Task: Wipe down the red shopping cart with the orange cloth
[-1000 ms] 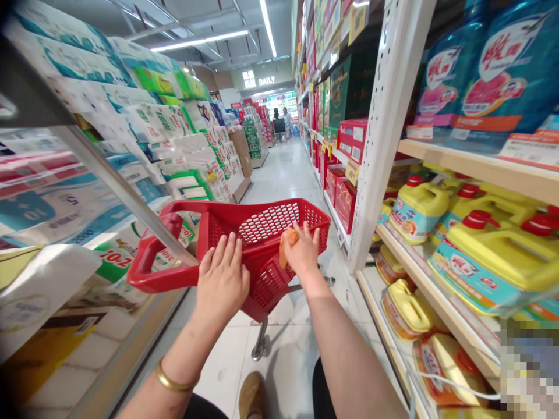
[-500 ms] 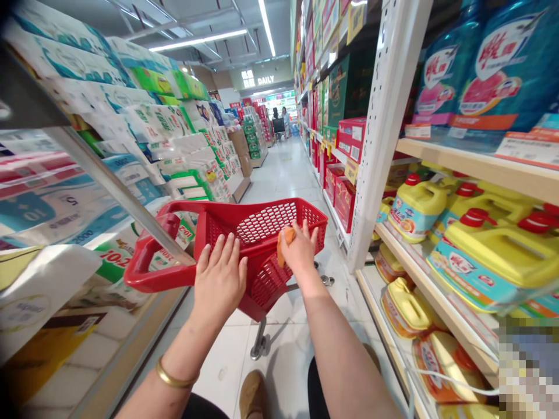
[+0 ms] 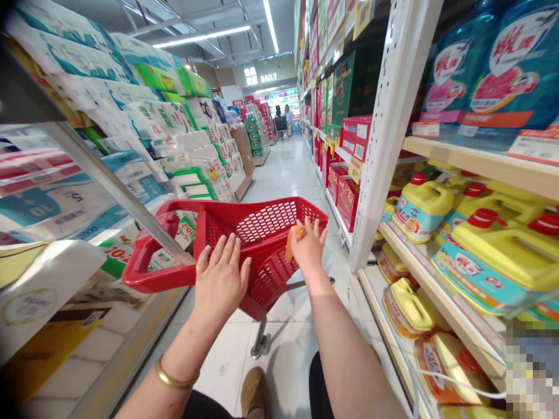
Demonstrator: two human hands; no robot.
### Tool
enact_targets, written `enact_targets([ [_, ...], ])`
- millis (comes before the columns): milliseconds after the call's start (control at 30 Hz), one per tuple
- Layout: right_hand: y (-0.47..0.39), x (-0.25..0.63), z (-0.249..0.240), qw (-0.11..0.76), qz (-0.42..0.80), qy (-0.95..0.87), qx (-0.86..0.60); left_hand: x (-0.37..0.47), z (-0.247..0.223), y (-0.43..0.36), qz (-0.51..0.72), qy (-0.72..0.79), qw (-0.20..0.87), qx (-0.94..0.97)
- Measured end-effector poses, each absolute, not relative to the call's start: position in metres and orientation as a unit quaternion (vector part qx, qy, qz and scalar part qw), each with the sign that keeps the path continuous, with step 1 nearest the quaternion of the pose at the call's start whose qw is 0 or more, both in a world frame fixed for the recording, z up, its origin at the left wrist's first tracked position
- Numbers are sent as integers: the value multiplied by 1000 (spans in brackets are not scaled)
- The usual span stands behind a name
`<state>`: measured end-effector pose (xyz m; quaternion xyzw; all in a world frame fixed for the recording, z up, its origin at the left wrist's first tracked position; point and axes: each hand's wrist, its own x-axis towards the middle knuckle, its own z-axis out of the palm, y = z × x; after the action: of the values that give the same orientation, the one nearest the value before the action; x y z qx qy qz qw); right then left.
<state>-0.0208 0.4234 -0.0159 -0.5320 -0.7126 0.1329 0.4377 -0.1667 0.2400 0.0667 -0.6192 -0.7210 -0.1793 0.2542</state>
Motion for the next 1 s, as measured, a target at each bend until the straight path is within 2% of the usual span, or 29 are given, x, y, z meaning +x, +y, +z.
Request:
enact_targets([
  [100,414,-21,-12,432,140,-727,-516,-166,65,239,-182,-722,250,-619],
  [233,367,-53,10,406,157,-848,-302,-165,64,237,-179,-727,250,-614],
  [300,358,-62,15,397,154,-868,-256,-166,65,237,-175,-727,251,-614],
  [567,423,-21,-20,433,145,-702,-546,-168,66,237,-172,-718,250,-626],
  [633,414,-25,-16,428,147,-729,-513,-167,65,237,-173,-718,250,-626],
  [767,373,-52,4,409,160,-839,-323,-166,66,237,-175,-723,249,-620],
  [833,367,-58,8,402,164,-856,-282,-166,66,236,-174,-725,249,-618],
  [900,378,-52,5,401,173,-839,-325,-167,66,236,-170,-725,249,-619],
  [1000,407,-33,-8,410,176,-755,-480,-167,65,235,-163,-720,252,-625],
])
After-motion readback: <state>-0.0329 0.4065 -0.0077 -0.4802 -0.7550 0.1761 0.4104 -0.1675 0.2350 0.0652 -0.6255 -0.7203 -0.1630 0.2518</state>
